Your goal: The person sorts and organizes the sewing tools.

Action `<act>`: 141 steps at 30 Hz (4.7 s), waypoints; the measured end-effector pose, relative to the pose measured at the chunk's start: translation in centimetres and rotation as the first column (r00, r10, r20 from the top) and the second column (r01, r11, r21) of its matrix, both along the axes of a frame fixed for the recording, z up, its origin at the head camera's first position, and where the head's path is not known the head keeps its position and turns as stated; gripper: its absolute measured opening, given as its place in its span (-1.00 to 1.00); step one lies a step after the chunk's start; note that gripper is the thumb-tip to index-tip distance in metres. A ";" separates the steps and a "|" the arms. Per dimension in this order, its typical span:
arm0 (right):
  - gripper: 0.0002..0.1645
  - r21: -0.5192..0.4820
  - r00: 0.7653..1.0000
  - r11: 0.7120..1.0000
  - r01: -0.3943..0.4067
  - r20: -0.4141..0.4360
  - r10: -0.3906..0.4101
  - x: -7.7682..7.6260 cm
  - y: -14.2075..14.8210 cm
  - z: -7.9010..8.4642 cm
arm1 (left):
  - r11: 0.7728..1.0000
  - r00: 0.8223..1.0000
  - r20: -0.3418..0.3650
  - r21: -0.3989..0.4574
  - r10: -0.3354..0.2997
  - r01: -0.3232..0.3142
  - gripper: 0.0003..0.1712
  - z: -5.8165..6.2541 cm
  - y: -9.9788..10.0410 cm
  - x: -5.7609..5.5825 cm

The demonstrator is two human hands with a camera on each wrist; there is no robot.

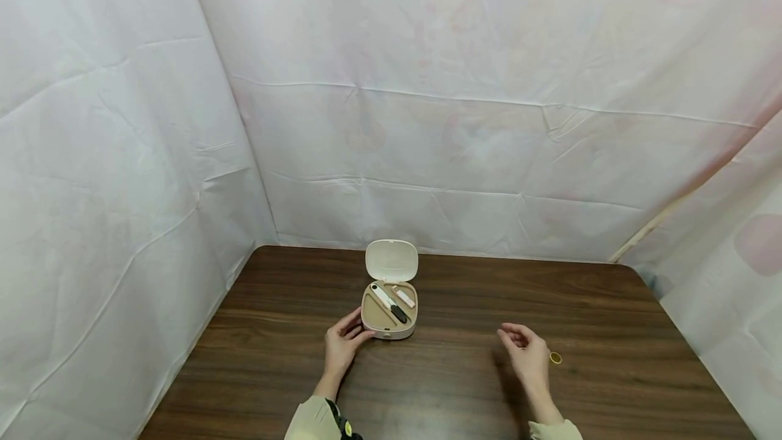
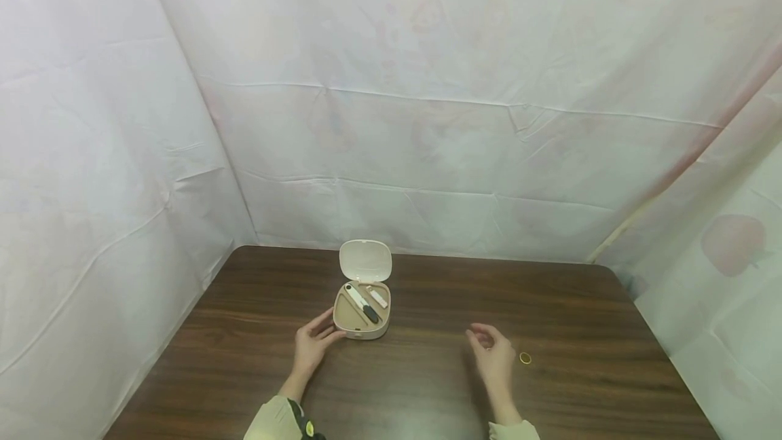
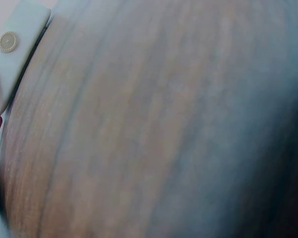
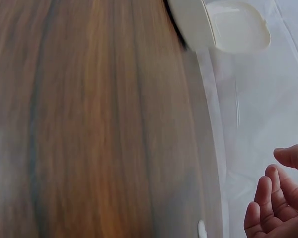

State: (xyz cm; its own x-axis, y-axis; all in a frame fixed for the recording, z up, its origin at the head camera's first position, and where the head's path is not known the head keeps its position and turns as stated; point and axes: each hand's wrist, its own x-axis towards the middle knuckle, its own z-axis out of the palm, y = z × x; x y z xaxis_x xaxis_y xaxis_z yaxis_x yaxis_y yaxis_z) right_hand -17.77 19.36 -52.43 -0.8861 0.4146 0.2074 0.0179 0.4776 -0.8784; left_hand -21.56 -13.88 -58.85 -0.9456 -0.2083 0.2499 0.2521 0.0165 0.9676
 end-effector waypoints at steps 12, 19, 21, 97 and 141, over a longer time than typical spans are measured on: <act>-0.84 0.055 0.991 0.991 0.119 0.057 -0.122 1.4 3.4 -1.0 | 1.000 0.999 -0.034 0.012 -0.016 0.016 -0.38 0.3 0.0 0.2; -0.76 0.057 0.976 0.980 0.189 0.096 -0.194 1.8 5.1 -1.1 | 0.999 0.998 -0.033 0.024 -0.045 0.045 -0.40 2.0 0.2 0.9; -0.75 0.062 0.974 0.978 0.201 0.092 -0.206 1.9 5.5 -1.2 | 0.999 0.999 -0.025 0.018 -0.046 0.046 -0.40 2.2 0.2 1.0; -0.63 0.151 0.933 0.970 0.192 0.280 -0.228 2.8 8.7 -2.5 | 0.997 0.993 -0.090 0.002 -0.082 0.082 -0.41 1.9 0.1 1.0; -0.80 0.127 0.990 0.983 -0.129 0.072 0.121 0.5 0.0 0.2 | 0.997 0.994 -0.073 0.013 -0.075 0.077 -0.41 1.9 0.1 0.9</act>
